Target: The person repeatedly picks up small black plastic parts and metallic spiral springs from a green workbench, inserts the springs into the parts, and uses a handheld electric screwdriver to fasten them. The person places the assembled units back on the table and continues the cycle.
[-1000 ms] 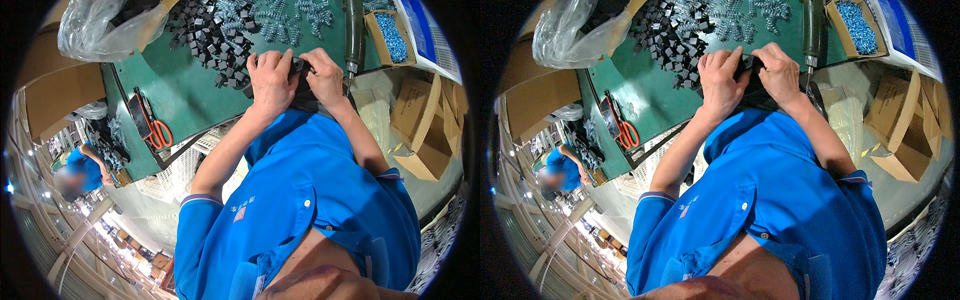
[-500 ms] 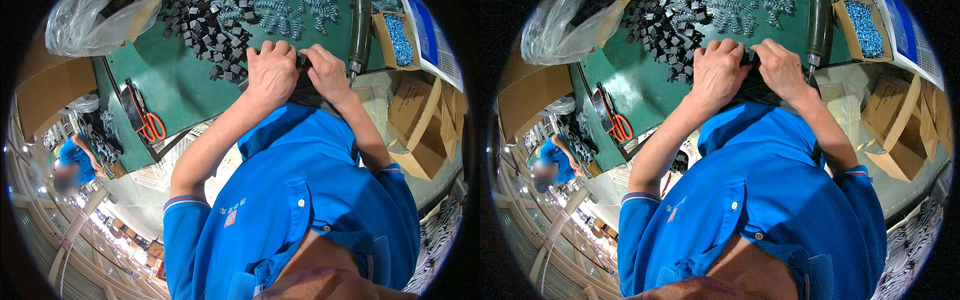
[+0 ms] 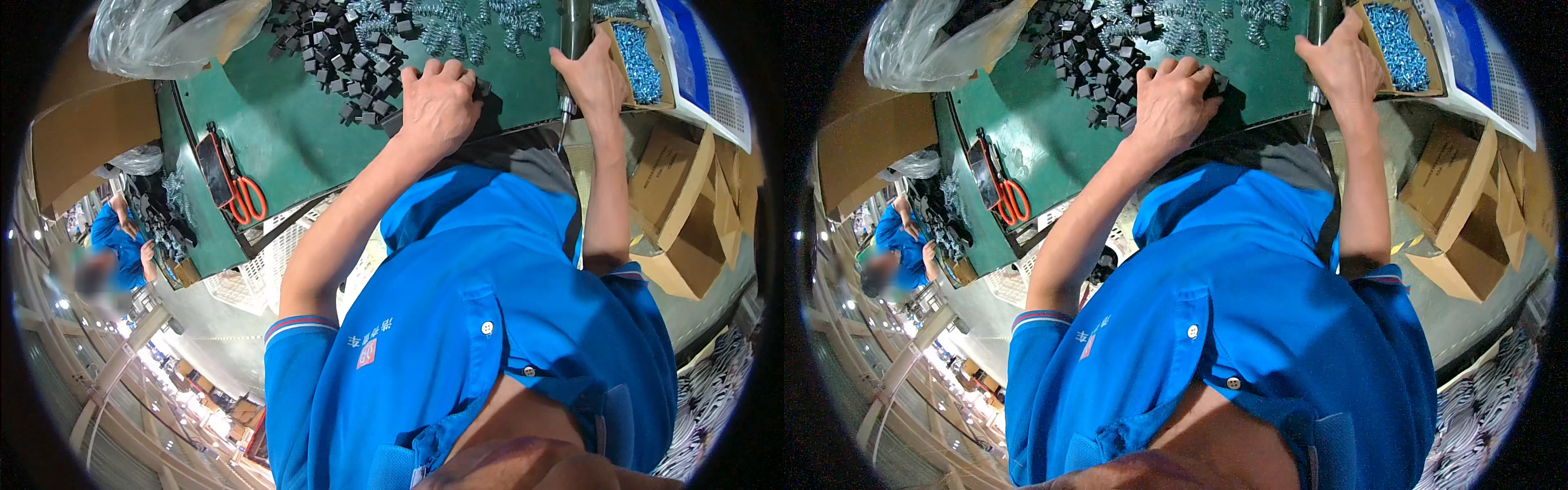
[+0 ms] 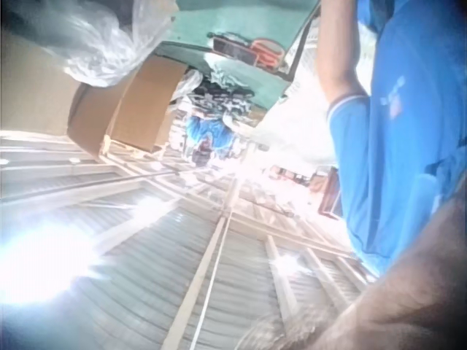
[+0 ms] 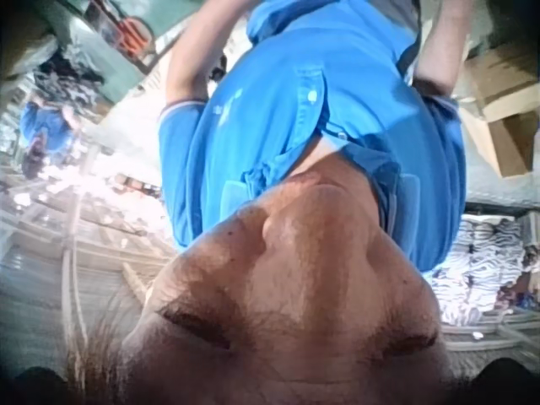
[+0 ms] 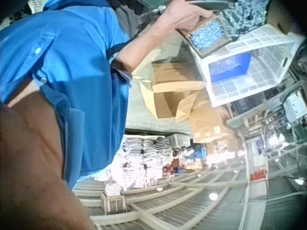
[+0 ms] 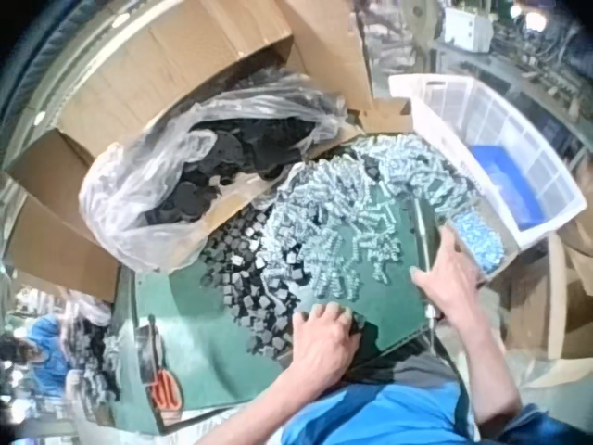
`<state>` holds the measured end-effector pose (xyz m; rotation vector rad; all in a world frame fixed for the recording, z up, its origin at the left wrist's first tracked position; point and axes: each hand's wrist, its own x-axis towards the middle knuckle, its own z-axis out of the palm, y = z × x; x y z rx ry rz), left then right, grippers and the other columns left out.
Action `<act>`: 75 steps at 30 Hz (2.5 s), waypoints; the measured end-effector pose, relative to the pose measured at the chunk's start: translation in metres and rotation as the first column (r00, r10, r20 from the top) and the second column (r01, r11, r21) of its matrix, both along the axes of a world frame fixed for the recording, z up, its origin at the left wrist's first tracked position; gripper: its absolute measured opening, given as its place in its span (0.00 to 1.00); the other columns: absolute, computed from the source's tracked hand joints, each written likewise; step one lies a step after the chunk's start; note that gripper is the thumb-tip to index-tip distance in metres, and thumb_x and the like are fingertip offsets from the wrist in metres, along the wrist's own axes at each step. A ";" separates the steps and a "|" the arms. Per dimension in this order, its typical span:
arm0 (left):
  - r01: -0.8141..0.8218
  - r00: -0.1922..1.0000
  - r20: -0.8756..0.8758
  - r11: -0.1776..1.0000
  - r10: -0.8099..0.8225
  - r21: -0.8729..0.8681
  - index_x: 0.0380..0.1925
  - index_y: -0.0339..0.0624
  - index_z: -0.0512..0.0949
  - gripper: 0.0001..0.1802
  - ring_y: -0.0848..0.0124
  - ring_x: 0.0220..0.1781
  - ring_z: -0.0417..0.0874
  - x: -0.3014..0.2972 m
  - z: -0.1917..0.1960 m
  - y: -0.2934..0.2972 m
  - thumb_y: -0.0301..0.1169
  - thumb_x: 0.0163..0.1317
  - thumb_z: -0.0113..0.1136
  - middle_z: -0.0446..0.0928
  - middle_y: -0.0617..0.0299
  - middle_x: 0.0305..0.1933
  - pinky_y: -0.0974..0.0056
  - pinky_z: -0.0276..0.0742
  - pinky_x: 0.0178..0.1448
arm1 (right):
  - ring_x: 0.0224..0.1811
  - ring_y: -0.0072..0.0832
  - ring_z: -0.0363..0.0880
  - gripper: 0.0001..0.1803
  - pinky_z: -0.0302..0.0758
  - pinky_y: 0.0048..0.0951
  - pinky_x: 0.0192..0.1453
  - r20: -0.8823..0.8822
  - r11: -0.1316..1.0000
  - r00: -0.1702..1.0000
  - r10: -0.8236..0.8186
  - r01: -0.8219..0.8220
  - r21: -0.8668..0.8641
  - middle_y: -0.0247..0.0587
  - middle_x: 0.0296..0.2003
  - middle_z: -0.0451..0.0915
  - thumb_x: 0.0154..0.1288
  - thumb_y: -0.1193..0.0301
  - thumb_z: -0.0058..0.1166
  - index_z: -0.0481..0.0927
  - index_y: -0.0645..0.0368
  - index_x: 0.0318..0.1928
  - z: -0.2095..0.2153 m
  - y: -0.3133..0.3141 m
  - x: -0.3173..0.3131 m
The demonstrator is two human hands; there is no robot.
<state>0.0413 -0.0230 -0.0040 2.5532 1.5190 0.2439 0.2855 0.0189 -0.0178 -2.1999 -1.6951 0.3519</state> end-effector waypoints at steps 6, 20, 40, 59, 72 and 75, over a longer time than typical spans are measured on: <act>-0.003 0.997 0.080 1.000 0.002 0.017 0.41 0.47 0.81 0.19 0.61 0.45 0.76 -0.003 -0.002 -0.002 0.40 0.50 0.69 0.74 0.63 0.37 0.54 0.63 0.48 | 0.42 0.35 0.80 0.26 0.74 0.39 0.52 -0.934 0.981 0.304 0.189 -0.012 0.195 0.42 0.39 0.81 0.62 0.59 0.60 0.75 0.65 0.54 0.014 -0.018 0.008; -0.029 0.995 0.101 0.998 0.022 0.062 0.36 0.48 0.81 0.16 0.63 0.44 0.76 -0.003 -0.009 -0.004 0.41 0.49 0.70 0.74 0.65 0.36 0.53 0.65 0.48 | 0.31 0.28 0.79 0.10 0.74 0.27 0.38 -0.871 0.866 0.213 0.443 0.148 0.477 0.41 0.29 0.79 0.56 0.77 0.58 0.78 0.68 0.40 0.088 -0.005 -0.093; -0.046 0.986 0.166 0.995 0.031 0.089 0.31 0.46 0.81 0.11 0.63 0.42 0.76 -0.002 -0.014 -0.004 0.37 0.49 0.66 0.76 0.65 0.35 0.53 0.63 0.45 | 0.33 0.27 0.76 0.26 0.76 0.29 0.38 -0.899 0.918 0.201 0.390 -0.008 0.397 0.37 0.32 0.74 0.48 0.90 0.56 0.69 0.62 0.50 0.061 -0.019 -0.108; 0.009 0.997 0.079 1.000 -0.011 0.018 0.41 0.46 0.80 0.19 0.61 0.45 0.75 -0.007 -0.005 -0.007 0.38 0.48 0.68 0.74 0.62 0.38 0.53 0.63 0.47 | 0.33 0.21 0.76 0.21 0.74 0.26 0.39 -0.856 0.873 0.204 0.475 -0.228 0.431 0.34 0.34 0.81 0.45 0.70 0.72 0.79 0.62 0.41 0.091 -0.020 -0.067; -0.160 0.986 0.060 0.984 0.156 0.079 0.49 0.40 0.78 0.24 0.56 0.51 0.77 -0.065 0.086 -0.057 0.32 0.50 0.68 0.77 0.56 0.43 0.50 0.64 0.61 | 0.48 0.40 0.82 0.23 0.76 0.36 0.53 -0.114 0.996 0.993 0.012 -0.002 0.090 0.44 0.48 0.83 0.61 0.56 0.60 0.83 0.52 0.53 0.052 -0.025 0.017; -0.414 0.885 -0.250 0.909 0.393 -0.039 0.40 0.42 0.80 0.16 0.58 0.46 0.79 -0.145 0.086 -0.106 0.29 0.47 0.63 0.77 0.57 0.37 0.50 0.66 0.57 | 0.48 0.44 0.82 0.17 0.76 0.41 0.51 0.057 0.965 0.988 -0.141 0.124 0.232 0.45 0.46 0.83 0.66 0.59 0.54 0.83 0.52 0.50 0.047 -0.004 0.070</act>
